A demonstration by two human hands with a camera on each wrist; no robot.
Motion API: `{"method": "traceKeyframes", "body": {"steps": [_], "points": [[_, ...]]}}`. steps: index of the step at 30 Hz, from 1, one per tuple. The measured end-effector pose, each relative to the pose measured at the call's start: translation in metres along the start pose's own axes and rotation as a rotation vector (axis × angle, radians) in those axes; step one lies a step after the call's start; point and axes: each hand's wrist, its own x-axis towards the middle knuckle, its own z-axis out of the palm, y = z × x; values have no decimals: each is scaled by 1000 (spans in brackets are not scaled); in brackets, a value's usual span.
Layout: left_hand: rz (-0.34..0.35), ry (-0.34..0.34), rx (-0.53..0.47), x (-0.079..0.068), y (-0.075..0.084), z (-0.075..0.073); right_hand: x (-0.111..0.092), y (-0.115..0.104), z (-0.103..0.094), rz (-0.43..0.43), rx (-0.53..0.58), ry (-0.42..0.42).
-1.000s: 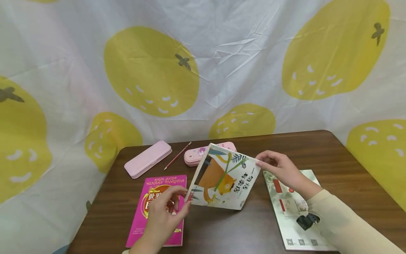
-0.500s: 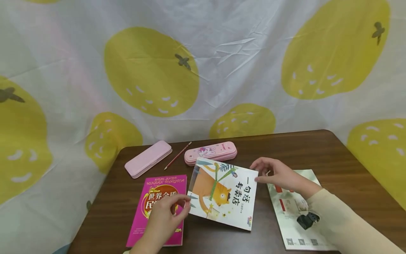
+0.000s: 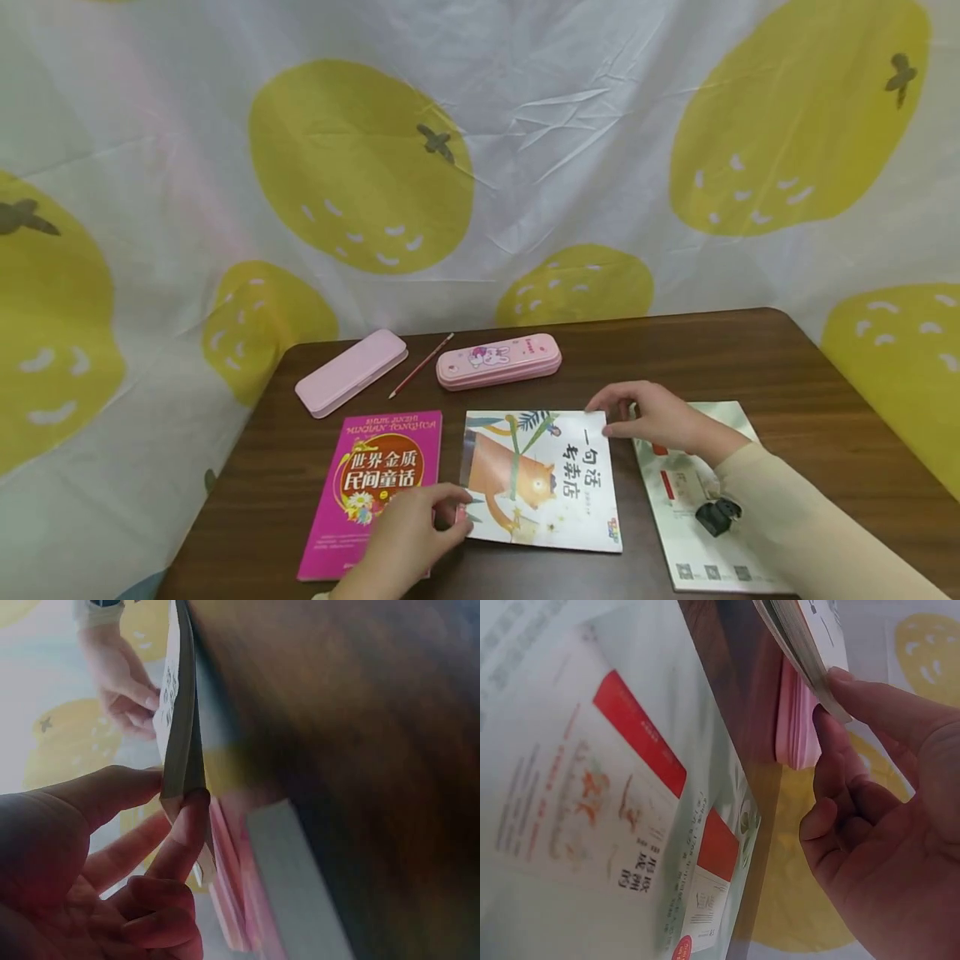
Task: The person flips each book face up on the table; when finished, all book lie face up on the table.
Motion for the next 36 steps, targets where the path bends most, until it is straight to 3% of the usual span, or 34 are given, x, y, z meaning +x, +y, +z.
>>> {"method": "traceKeyframes", "body": {"steps": [5,16,23,31,36], "points": [[2,-78,-22,0,-2,7,6,3,3,-23,-19,-47],[9,-126,-42,-2,-2,14,16,-1,10,19,-119,-116],[22,-192,-79,0,-2,13,19,-3,15,-7,-152,-115],[41,-226,-75,7,-4,11,10,-11,22,40,-250,-115],[56,-227,-38,16,-5,1,-4,-18,25,11,-293,-68]]}}
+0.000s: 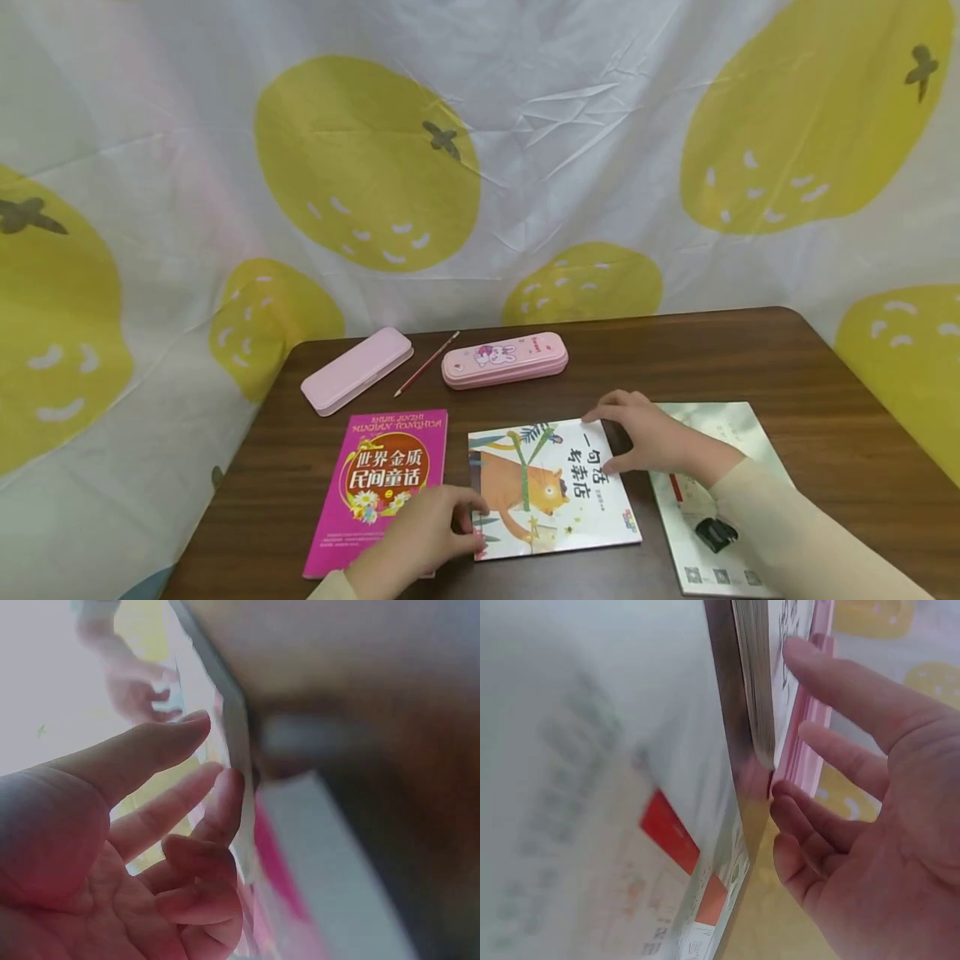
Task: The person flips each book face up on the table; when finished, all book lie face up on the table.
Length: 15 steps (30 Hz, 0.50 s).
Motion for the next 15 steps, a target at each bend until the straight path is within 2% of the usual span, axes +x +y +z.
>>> {"method": "traceKeyframes", "body": {"steps": [4,8,15], "points": [[2,33,40,13,-4,-16,-15,-6,1,-13,-31,46],[-3,69,96,32,-15,-29,-30,-11,4,-14,-29,36],[-42,44,117,62,-30,-40,-53,-15,14,-47,4,11]]}}
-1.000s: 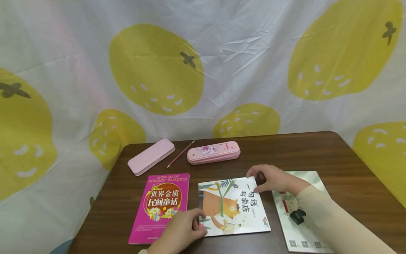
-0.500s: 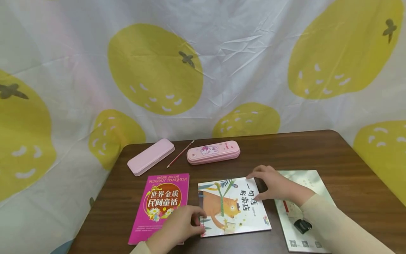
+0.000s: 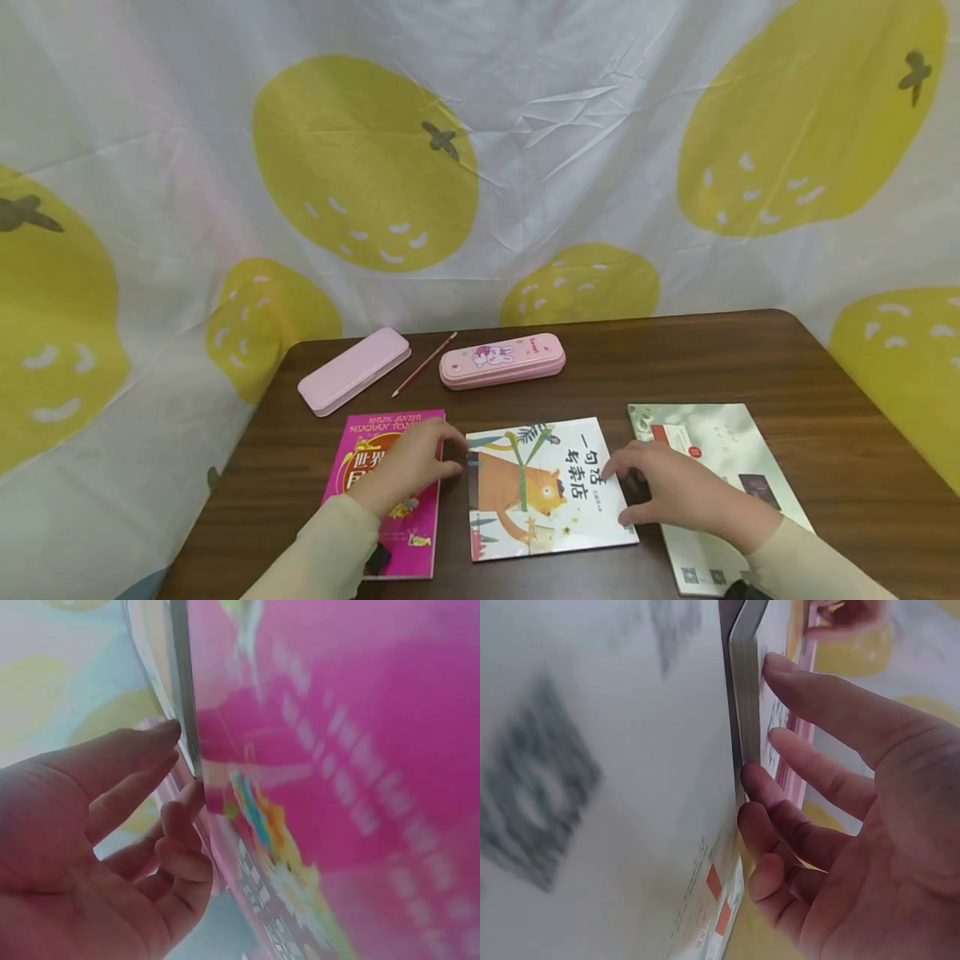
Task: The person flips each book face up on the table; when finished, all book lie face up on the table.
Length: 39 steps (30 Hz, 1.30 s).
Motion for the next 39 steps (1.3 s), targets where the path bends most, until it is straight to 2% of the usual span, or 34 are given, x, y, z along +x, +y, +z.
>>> {"method": "traceKeyframes", "body": {"steps": [4,10,20,28,31,35,39], "points": [[24,-30,9,9,-5,-2,-8,-4,4,0,-28,0],[50,-43,26,14,-8,-3,-14,-8,4,18,-33,-29],[55,-60,69,8,-1,0,-11,-6,7,25,5,-36],[133,-35,101,7,3,0,-11,-2,5,13,-14,-21],[119,-49,110,7,3,1,-10,0,4,13,-22,-12],[76,-49,109,5,2,2,-6,4,0,-30,-11,1],[78,-48,105,-1,2,0,-1,8,-4,-74,31,13]]}}
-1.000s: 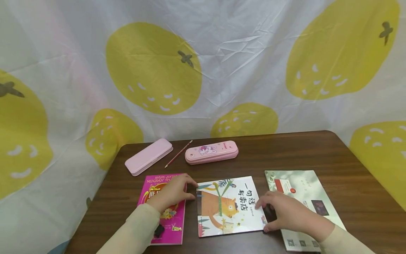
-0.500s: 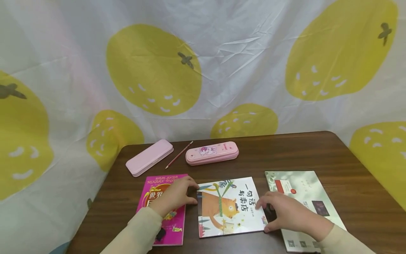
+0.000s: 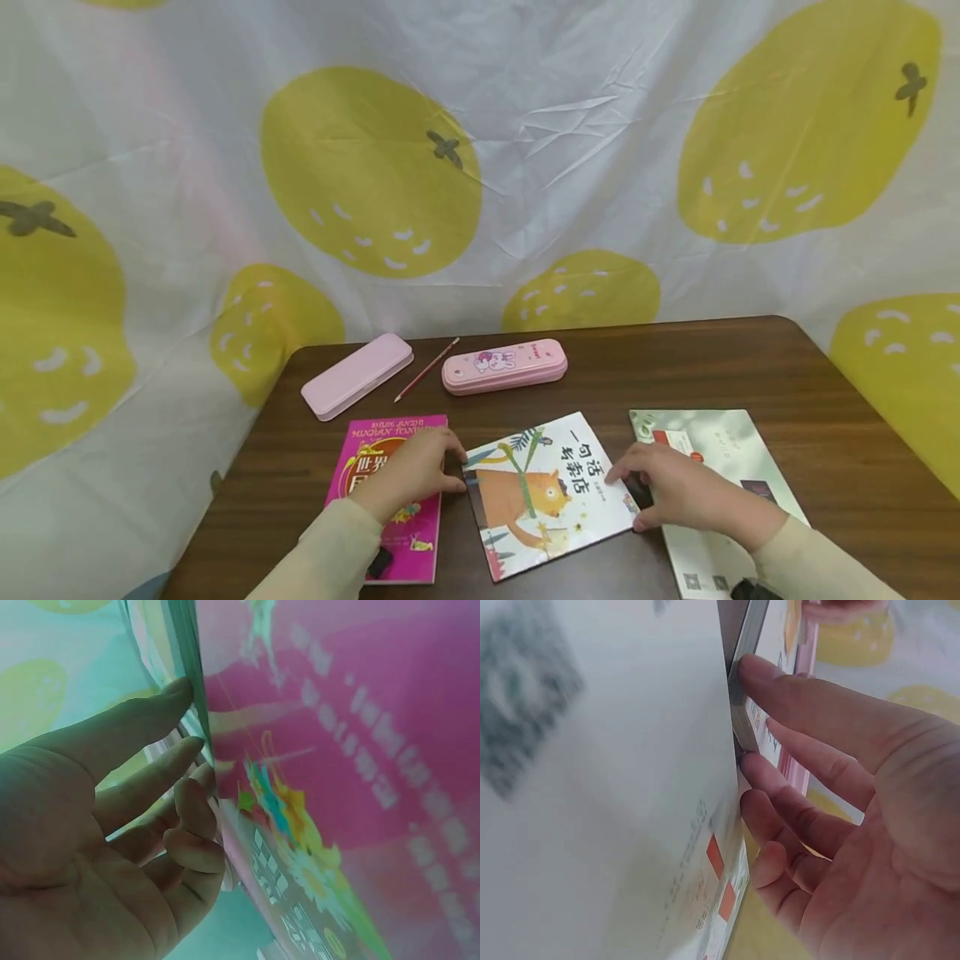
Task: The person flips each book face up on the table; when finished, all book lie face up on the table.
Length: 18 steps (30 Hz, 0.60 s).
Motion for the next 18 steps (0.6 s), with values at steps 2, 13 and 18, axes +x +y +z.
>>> {"method": "traceKeyframes", "body": {"steps": [2,13,18], "points": [[12,-21,6,-5,0,-1,3,2,-1,-4,27,-6],[39,-172,-53,-25,10,-6,24,13,-14,-51,-11,-35],[61,-198,-108,-33,8,-4,38,18,-16,-36,4,-41]]}}
